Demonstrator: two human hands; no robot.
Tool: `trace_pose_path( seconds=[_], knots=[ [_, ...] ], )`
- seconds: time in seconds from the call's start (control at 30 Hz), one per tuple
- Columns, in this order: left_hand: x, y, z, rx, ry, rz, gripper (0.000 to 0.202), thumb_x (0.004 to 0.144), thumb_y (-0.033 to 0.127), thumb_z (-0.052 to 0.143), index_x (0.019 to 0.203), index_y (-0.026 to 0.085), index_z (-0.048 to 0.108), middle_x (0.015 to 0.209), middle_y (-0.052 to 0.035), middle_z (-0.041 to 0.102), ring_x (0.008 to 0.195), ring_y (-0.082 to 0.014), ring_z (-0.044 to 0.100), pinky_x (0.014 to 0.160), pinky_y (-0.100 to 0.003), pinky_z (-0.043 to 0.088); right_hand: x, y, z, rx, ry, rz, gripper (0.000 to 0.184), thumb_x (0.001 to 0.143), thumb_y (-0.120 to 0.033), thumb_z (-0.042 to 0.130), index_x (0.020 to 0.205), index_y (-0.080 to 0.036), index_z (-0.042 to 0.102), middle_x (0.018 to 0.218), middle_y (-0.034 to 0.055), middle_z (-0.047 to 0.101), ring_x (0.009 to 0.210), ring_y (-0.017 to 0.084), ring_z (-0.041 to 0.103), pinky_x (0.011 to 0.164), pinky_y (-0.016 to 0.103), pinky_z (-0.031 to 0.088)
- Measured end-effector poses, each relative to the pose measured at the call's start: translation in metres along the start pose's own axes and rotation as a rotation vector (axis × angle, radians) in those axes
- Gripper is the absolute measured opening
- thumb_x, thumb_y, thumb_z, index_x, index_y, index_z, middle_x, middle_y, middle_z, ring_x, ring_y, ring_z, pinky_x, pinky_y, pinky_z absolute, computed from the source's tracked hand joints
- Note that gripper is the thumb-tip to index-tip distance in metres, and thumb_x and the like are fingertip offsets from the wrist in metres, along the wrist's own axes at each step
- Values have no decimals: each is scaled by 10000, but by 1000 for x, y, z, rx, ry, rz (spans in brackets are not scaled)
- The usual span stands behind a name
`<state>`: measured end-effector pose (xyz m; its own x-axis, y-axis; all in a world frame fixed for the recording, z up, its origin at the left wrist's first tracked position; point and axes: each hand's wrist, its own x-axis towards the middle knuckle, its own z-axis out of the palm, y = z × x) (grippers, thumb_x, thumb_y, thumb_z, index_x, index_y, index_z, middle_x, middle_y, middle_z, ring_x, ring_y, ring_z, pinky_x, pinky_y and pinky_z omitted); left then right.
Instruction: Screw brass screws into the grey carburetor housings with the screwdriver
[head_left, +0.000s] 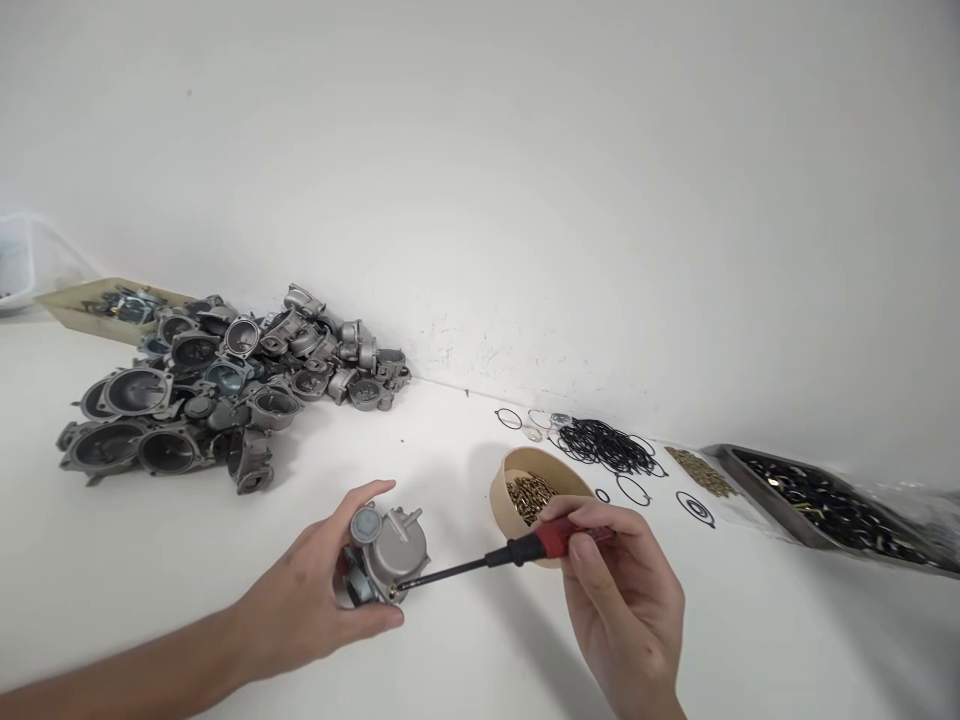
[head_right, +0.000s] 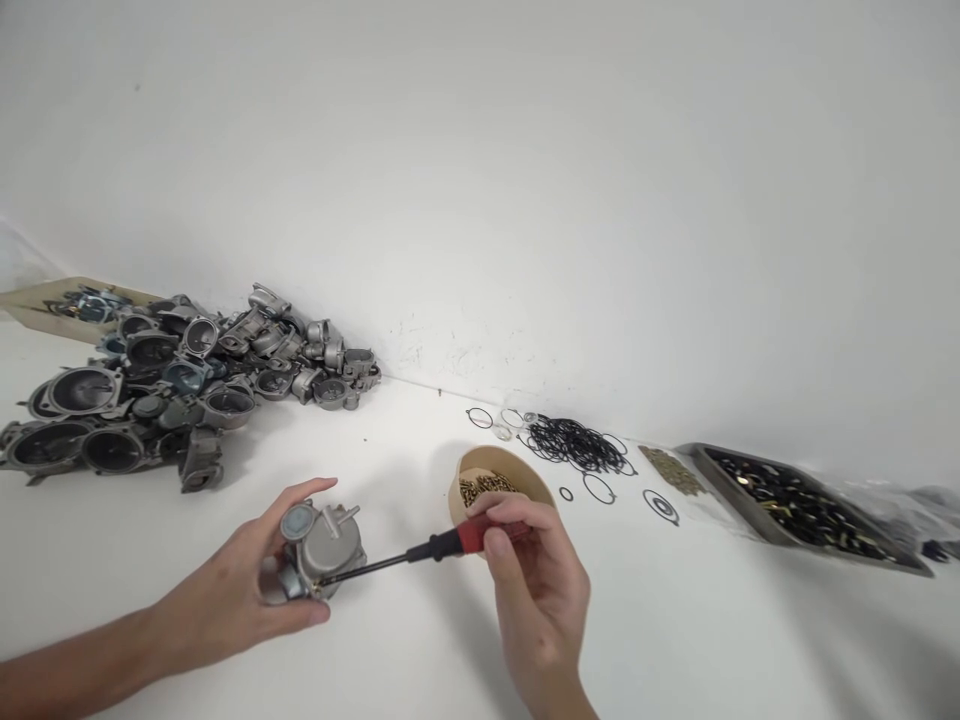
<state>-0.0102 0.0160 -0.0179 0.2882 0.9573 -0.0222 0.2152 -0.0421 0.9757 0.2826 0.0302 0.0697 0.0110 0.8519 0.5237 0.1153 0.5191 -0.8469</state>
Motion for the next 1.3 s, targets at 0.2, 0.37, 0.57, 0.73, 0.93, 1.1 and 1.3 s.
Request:
trace_pose_path(
  seconds=[0.2, 0.37, 0.57, 0.73, 0.93, 1.1, 1.3],
  knots=[
    [0, 2, 0, 27, 13, -13, 1081, 782, 367, 915, 1687, 335, 324, 1195, -85, 768, 1054, -307, 705, 906, -372, 581, -1, -1, 1, -3, -2, -7, 64, 1033, -324, 699, 1057, -277, 735, 1012, 98, 718, 943, 198, 679, 726, 282, 647],
    [-1, 4, 0, 19, 16, -19, 1076, 782, 376, 911, 1688, 334, 331, 1215, -98, 766, 1038, -303, 711, 899, -373, 589, -1, 1, -2, -16, -13, -13, 59, 1035, -310, 695, 1062, -273, 732, 1011, 101, 720, 925, 199, 686, 724, 299, 652],
    [-3, 6, 0, -4, 23, -42, 1056, 789, 387, 897, 1684, 335, 338, 1237, -103, 759, 1033, -296, 714, 923, -377, 586, 0, 0, -2, -19, -1, 4, 62, 1030, -328, 706, 1052, -277, 734, 1027, 93, 724, 946, 193, 692, 751, 288, 651],
    [-2, 21, -2, -79, -35, -111, 1046, 810, 352, 862, 1677, 340, 276, 1300, -114, 724, 1124, -311, 705, 996, -411, 555, 0, -3, 0, -12, 7, -5, 66, 1013, -336, 730, 1030, -275, 744, 992, 93, 731, 940, 202, 696, 740, 293, 651],
    [-1, 34, -4, -189, -76, -161, 1053, 782, 332, 866, 1651, 328, 270, 1342, -108, 706, 1174, -312, 694, 1065, -441, 519, 1, -1, -1, -16, 9, -11, 67, 1012, -333, 732, 1038, -272, 744, 997, 97, 733, 944, 202, 693, 741, 293, 650],
    [0, 26, -4, -219, -84, -134, 1046, 787, 349, 870, 1647, 320, 276, 1373, -118, 697, 1206, -321, 690, 1071, -442, 523, 0, 0, -2, -17, 7, 10, 84, 1005, -336, 736, 1031, -257, 744, 1006, 113, 724, 935, 226, 686, 735, 346, 654],
    [1, 18, -3, -162, -75, -95, 1061, 784, 349, 887, 1653, 325, 279, 1346, -119, 708, 1130, -306, 713, 1011, -416, 563, 1, 1, 1, -22, -16, -5, 59, 1014, -304, 718, 1052, -266, 742, 1009, 105, 722, 906, 221, 695, 707, 337, 654]
  ],
)
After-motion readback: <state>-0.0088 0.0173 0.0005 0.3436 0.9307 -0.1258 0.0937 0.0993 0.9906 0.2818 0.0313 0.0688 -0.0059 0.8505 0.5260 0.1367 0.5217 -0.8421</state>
